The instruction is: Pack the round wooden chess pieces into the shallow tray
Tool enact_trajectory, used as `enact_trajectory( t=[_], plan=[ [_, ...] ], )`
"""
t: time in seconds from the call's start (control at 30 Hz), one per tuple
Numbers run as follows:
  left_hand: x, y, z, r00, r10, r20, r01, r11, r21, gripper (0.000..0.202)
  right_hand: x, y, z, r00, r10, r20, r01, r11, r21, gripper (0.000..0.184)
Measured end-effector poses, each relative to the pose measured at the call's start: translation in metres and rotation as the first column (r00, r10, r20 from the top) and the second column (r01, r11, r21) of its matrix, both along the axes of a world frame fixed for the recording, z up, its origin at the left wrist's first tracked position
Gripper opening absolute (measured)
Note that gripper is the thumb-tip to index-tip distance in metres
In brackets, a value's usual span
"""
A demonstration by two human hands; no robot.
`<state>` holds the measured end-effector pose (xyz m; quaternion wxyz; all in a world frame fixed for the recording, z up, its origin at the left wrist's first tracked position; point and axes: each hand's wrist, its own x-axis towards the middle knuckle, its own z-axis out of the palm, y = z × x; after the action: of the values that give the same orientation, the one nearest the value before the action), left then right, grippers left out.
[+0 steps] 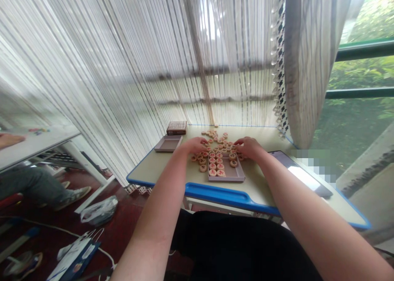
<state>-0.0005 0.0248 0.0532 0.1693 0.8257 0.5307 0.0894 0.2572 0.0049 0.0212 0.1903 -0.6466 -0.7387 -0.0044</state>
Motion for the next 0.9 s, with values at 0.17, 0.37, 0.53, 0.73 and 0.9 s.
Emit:
enact_trajectory(
  t=[0.17, 0.37, 0.53, 0.73, 0.9],
  plan=[
    [-0.013, -0.008, 0.008, 0.977, -0.213, -0.008, 0.207, 0.959, -0.191, 0.073, -0.001, 0.0, 0.0, 1.0, 0.015, 0.0, -0.015, 1.0, 0.015, 0.03],
    [-0.014, 0.002, -0.002, 0.988, -0.152, 0.015, 0.152, 0.987, -0.056, 0.051, -0.003, 0.001, -0.001, 1.0, 0.02, -0.006, -0.02, 1.0, 0.02, 0.03],
    [-0.01, 0.006, -0.006, 1.0, 0.014, 0.011, -0.016, 0.99, 0.137, 0.036, -0.002, -0.001, -0.001, 0.999, 0.0, -0.032, 0.001, 0.999, 0.042, 0.03],
    [-0.012, 0.004, -0.005, 1.0, -0.015, -0.011, 0.015, 1.0, 0.018, 0.036, 0.0, -0.002, 0.003, 0.997, -0.055, -0.06, 0.057, 0.998, 0.035, 0.029],
    [-0.012, 0.008, -0.009, 1.0, 0.01, 0.021, -0.01, 1.0, 0.012, 0.038, -0.001, -0.005, 0.006, 0.991, -0.085, -0.103, 0.091, 0.994, 0.054, 0.028]
  ],
)
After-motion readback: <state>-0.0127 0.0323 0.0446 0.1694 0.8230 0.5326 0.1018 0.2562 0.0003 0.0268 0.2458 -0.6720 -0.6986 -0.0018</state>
